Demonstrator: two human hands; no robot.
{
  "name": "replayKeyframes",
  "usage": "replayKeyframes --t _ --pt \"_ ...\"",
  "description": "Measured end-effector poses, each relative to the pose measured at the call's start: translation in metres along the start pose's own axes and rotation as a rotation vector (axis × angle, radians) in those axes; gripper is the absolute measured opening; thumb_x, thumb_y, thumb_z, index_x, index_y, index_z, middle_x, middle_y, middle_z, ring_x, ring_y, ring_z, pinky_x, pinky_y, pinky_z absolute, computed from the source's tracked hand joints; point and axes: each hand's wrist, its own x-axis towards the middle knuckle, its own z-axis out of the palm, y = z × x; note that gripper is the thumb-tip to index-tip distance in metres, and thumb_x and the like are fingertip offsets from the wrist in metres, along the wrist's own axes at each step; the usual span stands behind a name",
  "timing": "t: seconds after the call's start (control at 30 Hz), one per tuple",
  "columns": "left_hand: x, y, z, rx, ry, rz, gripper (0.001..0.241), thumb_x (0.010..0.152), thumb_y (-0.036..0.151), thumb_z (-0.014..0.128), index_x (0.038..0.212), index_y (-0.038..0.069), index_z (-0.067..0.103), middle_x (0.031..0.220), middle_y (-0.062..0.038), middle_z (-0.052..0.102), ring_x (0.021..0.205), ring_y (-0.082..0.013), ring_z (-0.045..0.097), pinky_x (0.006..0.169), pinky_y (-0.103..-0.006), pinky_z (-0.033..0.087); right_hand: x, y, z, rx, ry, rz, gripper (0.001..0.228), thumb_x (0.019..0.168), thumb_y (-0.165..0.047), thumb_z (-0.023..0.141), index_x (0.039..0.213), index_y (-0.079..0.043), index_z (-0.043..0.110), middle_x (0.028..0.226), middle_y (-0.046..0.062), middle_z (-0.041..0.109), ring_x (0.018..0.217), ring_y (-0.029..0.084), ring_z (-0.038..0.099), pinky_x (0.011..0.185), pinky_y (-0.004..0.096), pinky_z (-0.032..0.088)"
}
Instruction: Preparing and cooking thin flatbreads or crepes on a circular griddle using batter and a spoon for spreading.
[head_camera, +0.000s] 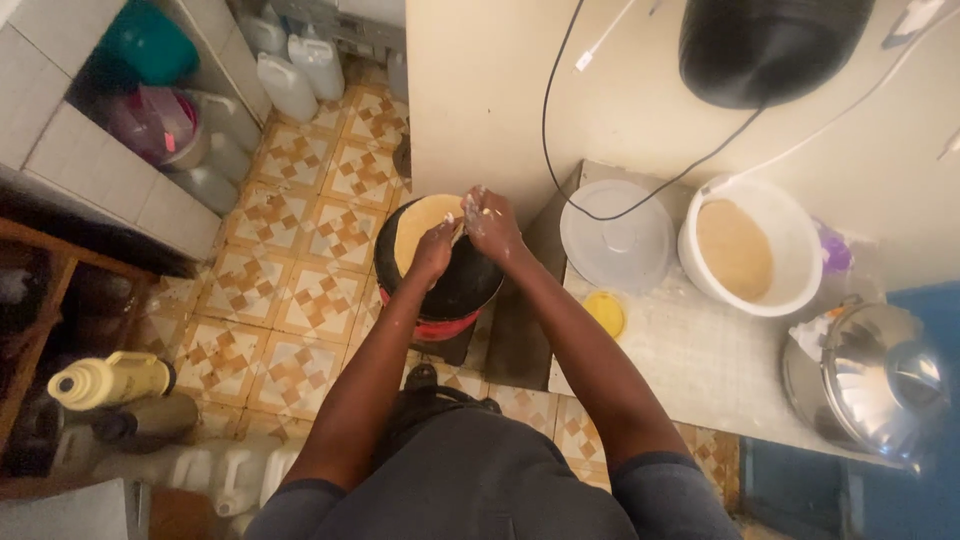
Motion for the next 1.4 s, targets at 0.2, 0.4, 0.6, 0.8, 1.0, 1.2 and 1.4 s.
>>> replayKeyframes --t 0.2,0.4,0.6,0.8,1.0,1.2,1.4 --pt "0.0 -0.027 0.023 0.115 -0.107 0.002 0.06 0.092 0.047 0.027 0.124 0.003 0.052 0.131 -0.02 0.045 0.126 -0.0368 0.035 0.107 -0.0456 0.024 -0.053 0.002 -0.001 -0.29 0.114 -0.176 0.023 0.088 -0.016 0.039 0.083 -0.002 0.056 0.074 0.018 0.056 0.069 0.039 0.055 0.056 0.049 0.042" --pt "-0.004 -0.045 0.017 0.34 -0.382 0.029 0.073 0.086 0.053 0.036 0.127 -0.005 0.045 0.134 -0.027 0.04 0.126 -0.0444 0.033 0.108 -0.0519 0.021 -0.115 -0.002 0.019 0.018 0.189 0.113 0.03 0.094 -0.014 0.034 0.071 -0.009 0.052 0.061 0.005 0.049 0.061 0.025 0.056 0.057 0.033 0.046" --pt "0.025 -0.079 0.018 0.728 0.14 0.145 0.042 0.083 0.034 0.058 0.108 0.0 0.056 0.107 -0.02 0.057 0.108 -0.0356 0.052 0.086 -0.0458 0.046 -0.163 -0.042 -0.018 0.635 0.427 0.804 0.018 0.089 -0.015 0.049 0.082 0.0 0.057 0.059 0.016 0.059 0.047 0.019 0.06 0.04 0.027 0.051" --pt "0.056 -0.087 0.019 1.034 0.045 0.05 0.093 0.058 0.043 0.079 0.132 0.004 0.038 0.138 -0.02 0.028 0.131 -0.0382 0.024 0.1 -0.0497 0.035 -0.17 -0.038 -0.038 0.642 0.538 0.857 0.024 0.093 -0.021 0.043 0.086 -0.002 0.055 0.065 0.015 0.061 0.053 0.02 0.063 0.047 0.028 0.056" --pt "0.065 -0.083 0.022 1.276 -0.04 0.172 0.057 0.072 0.019 0.069 0.125 0.01 0.053 0.146 -0.012 0.026 0.135 -0.037 0.016 0.104 -0.0441 0.033 -0.158 -0.037 -0.037 0.51 0.465 0.814 0.029 0.092 -0.027 0.044 0.083 -0.003 0.057 0.059 0.015 0.059 0.049 0.022 0.06 0.046 0.032 0.052" --pt "0.038 -0.057 0.03 0.99 0.115 -0.13 0.094 0.063 0.043 0.076 0.134 -0.001 0.032 0.144 -0.021 0.017 0.131 -0.0471 0.015 0.101 -0.0556 0.03 -0.152 -0.037 -0.035 0.643 0.446 0.853 0.022 0.092 -0.019 0.045 0.079 -0.005 0.057 0.059 0.011 0.057 0.049 0.016 0.057 0.046 0.026 0.051" --pt "0.1 -0.113 0.022 1.226 -0.129 0.048 0.086 0.054 0.02 0.082 0.13 0.005 0.044 0.146 -0.016 0.021 0.134 -0.0415 0.016 0.101 -0.0495 0.036 -0.151 -0.035 -0.027 0.507 0.251 0.677 0.025 0.09 -0.022 0.043 0.08 -0.005 0.057 0.059 0.013 0.059 0.049 0.021 0.059 0.046 0.032 0.051"
